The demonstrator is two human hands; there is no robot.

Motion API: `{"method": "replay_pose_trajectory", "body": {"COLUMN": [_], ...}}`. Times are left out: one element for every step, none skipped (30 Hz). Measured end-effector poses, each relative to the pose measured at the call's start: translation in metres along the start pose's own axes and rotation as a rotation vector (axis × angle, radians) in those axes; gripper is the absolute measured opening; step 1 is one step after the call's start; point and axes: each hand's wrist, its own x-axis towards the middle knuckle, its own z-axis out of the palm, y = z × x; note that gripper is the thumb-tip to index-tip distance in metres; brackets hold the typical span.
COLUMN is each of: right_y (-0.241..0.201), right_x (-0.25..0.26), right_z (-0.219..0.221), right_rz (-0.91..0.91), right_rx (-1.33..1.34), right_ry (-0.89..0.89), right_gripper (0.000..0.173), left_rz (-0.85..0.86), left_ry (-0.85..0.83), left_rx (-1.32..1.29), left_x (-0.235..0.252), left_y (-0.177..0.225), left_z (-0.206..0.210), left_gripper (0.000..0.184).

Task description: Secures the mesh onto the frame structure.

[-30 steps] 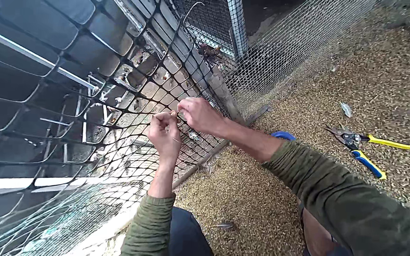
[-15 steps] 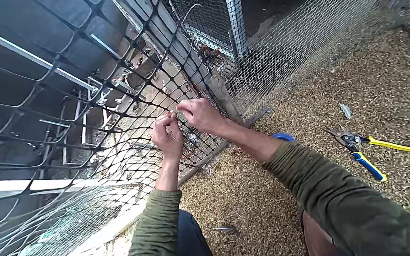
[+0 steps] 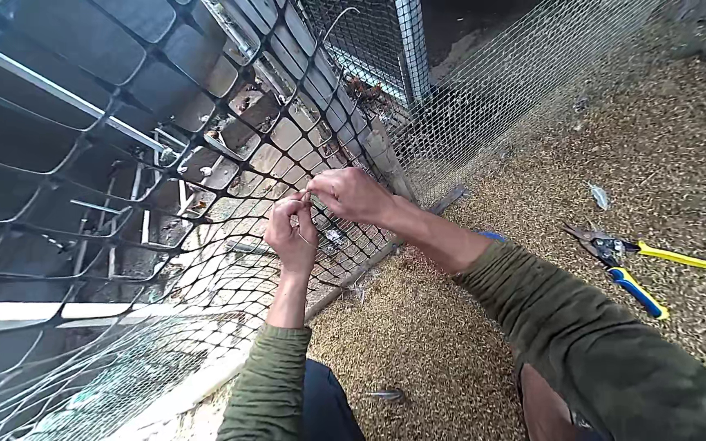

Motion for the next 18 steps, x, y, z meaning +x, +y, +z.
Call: {"method": "replay_pose_trajectory", "body": {"right_y": [0.000, -0.001, -0.003, -0.003, -0.002, 0.000, 0.003, 0.006, 0.009, 0.011, 0.013, 0.014, 0.014, 0.013, 0.011, 0.010, 0.009, 0.007], "right_x": [-0.003, -0.005, -0.008, -0.010, -0.013, -0.016, -0.020, -0.023, -0.026, -0.028, -0.030, -0.031, -0.030, -0.030, -0.029, -0.030, -0.031, -0.032], "right_z": [0.001, 0.001, 0.003, 0.004, 0.005, 0.006, 0.006, 0.005, 0.005, 0.005, 0.006, 0.006, 0.004, 0.001, -0.002, -0.005, -0.007, -0.008], "right_rz": [-0.019, -0.032, -0.040, -0.049, -0.058, -0.063, -0.068, -0.073, -0.072, -0.069, -0.055, -0.027, 0.013, 0.059, 0.100, 0.119, 0.116, 0.107], "right_rx": [-0.012, -0.021, -0.026, -0.039, -0.057, -0.078, -0.102, -0.127, -0.150, -0.166, -0.166, -0.150, -0.116, -0.063, -0.006, 0.040, 0.066, 0.079], "right_ry": [0.019, 0.034, 0.047, 0.062, 0.073, 0.083, 0.095, 0.101, 0.101, 0.108, 0.107, 0.094, 0.075, 0.049, 0.023, 0.004, -0.003, -0.006], "right_gripper": [0.018, 0.017, 0.016, 0.014, 0.013, 0.012, 0.011, 0.011, 0.010, 0.010, 0.010, 0.010, 0.011, 0.014, 0.017, 0.019, 0.019, 0.019], "left_rz": [-0.010, -0.017, -0.026, -0.039, -0.057, -0.075, -0.087, -0.085, -0.070, -0.052, -0.055, -0.084, -0.108, -0.118, -0.123, -0.125, -0.131, -0.148], "left_ry": [-0.024, -0.043, -0.058, -0.067, -0.074, -0.086, -0.109, -0.149, -0.194, -0.239, -0.283, -0.337, -0.377, -0.397, -0.414, -0.432, -0.450, -0.473], "left_rx": [-0.015, -0.024, -0.030, -0.026, -0.009, 0.029, 0.087, 0.170, 0.254, 0.321, 0.371, 0.412, 0.444, 0.461, 0.470, 0.470, 0.462, 0.448], "left_x": [0.000, 0.000, 0.000, -0.001, -0.003, -0.004, -0.004, -0.004, -0.002, 0.000, 0.002, 0.006, 0.012, 0.018, 0.022, 0.025, 0.026, 0.027], "left_y": [0.002, 0.005, 0.008, 0.012, 0.014, 0.017, 0.019, 0.022, 0.026, 0.030, 0.034, 0.040, 0.044, 0.047, 0.048, 0.048, 0.047, 0.045], "left_z": [-0.003, -0.006, -0.009, -0.012, -0.015, -0.018, -0.022, -0.026, -0.029, -0.032, -0.034, -0.036, -0.038, -0.040, -0.043, -0.044, -0.045, -0.046], "left_gripper": [0.008, 0.006, 0.005, 0.005, 0.006, 0.008, 0.013, 0.019, 0.022, 0.023, 0.023, 0.025, 0.026, 0.025, 0.024, 0.023, 0.022, 0.022]}}
